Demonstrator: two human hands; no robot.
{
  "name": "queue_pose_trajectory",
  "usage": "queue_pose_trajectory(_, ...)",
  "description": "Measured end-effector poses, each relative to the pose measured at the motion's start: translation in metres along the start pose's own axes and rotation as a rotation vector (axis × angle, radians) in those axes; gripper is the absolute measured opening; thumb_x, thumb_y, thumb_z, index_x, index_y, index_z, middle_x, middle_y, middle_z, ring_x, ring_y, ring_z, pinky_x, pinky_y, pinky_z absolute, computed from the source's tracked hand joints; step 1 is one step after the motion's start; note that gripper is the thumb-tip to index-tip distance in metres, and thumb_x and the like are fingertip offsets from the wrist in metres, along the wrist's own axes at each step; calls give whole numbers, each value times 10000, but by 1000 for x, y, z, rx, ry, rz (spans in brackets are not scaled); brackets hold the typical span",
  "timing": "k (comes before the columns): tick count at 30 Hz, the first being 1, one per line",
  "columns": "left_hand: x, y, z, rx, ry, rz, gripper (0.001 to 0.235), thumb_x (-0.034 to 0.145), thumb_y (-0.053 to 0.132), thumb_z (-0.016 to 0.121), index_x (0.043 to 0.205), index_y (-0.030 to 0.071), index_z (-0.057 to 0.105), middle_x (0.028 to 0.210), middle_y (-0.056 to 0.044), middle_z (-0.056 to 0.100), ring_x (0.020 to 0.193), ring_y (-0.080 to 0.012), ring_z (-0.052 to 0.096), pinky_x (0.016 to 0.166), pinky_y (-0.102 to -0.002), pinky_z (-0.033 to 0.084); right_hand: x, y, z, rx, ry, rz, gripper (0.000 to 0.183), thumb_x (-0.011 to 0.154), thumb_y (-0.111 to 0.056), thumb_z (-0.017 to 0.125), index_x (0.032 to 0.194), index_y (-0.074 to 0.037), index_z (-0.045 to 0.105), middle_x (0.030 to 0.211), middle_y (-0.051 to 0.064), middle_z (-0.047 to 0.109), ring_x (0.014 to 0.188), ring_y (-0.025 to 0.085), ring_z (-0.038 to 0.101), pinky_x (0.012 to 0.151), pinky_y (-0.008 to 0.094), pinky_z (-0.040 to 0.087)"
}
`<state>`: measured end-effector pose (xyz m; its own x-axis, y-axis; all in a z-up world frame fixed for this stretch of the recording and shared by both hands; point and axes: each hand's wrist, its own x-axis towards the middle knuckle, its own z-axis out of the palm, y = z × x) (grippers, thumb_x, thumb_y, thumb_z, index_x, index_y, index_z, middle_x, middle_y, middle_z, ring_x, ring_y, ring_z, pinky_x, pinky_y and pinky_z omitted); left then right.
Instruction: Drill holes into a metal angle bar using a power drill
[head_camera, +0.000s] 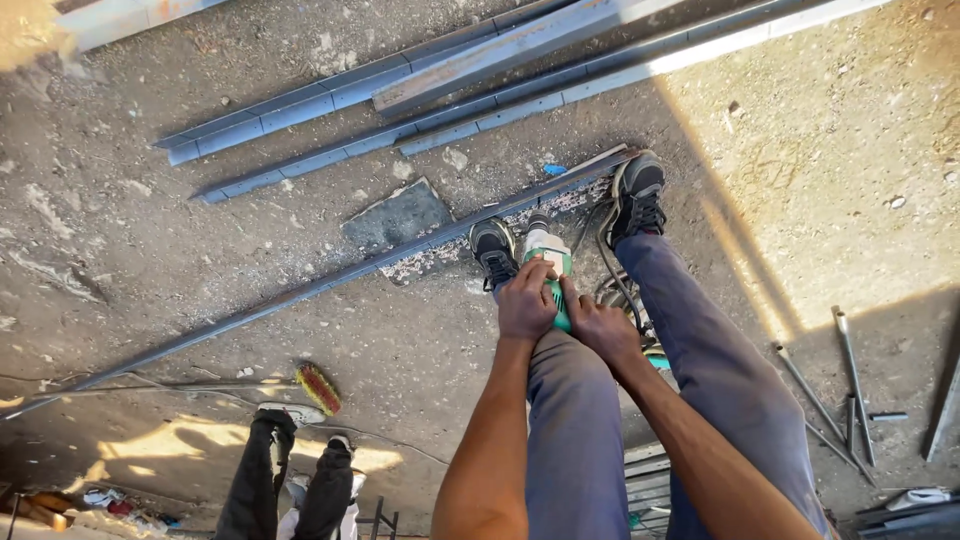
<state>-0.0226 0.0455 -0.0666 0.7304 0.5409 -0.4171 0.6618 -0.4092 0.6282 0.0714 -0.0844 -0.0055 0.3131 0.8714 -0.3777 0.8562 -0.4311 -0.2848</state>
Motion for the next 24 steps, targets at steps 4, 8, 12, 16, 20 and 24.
queue_pose_trajectory(4, 0, 1, 6, 32, -13, 11, 178, 833, 173, 529, 857, 318, 629, 1121, 127, 705, 1134, -204, 714, 822, -375, 627, -8, 4, 15, 58, -19, 7, 752, 798, -217, 598, 1507, 12, 498, 752, 99, 625, 440, 285, 669, 406, 441, 548)
queue_pose_trajectory(8, -2, 12, 16, 56, -3, -24, 197, 832, 162, 525, 843, 337, 614, 1113, 140, 701, 1155, -184, 707, 818, -383, 632, -23, 18, 40, 110, -134, 45, 841, 778, -262, 569, 1576, -46, 415, 815, 82, 611, 471, 326, 684, 447, 485, 565)
queue_pose_trajectory(12, 1, 16, 14, 59, 7, -16, 205, 831, 143, 542, 855, 335, 609, 1100, 123, 703, 1159, -196, 705, 802, -396, 638, -33, 27, 66, 197, -243, 92, 886, 799, -303, 515, 1632, -86, 303, 856, 109, 599, 526, 406, 692, 470, 554, 555)
queue_pose_trajectory(16, 3, 10, 11, 31, -7, -32, 189, 837, 161, 534, 857, 334, 610, 1115, 133, 702, 1174, -180, 697, 831, -394, 638, -23, 22, 46, 154, -185, 72, 821, 793, -252, 551, 1580, -78, 399, 859, 81, 599, 524, 355, 707, 488, 504, 578)
queue_pose_trajectory(20, 2, 8, 14, 20, -9, -44, 198, 823, 164, 523, 851, 344, 600, 1100, 142, 703, 1171, -179, 699, 825, -380, 631, -25, 26, 55, 229, -354, 83, 876, 821, -230, 522, 1642, -65, 266, 879, 115, 588, 621, 422, 732, 562, 563, 591)
queue_pose_trajectory(24, 10, 17, 4, 12, -19, -32, 182, 828, 170, 530, 863, 335, 599, 1099, 123, 707, 1171, -180, 700, 849, -375, 627, -11, 28, 28, 266, -473, 112, 838, 868, -261, 492, 1649, -107, 230, 912, 116, 605, 689, 443, 743, 610, 577, 598)
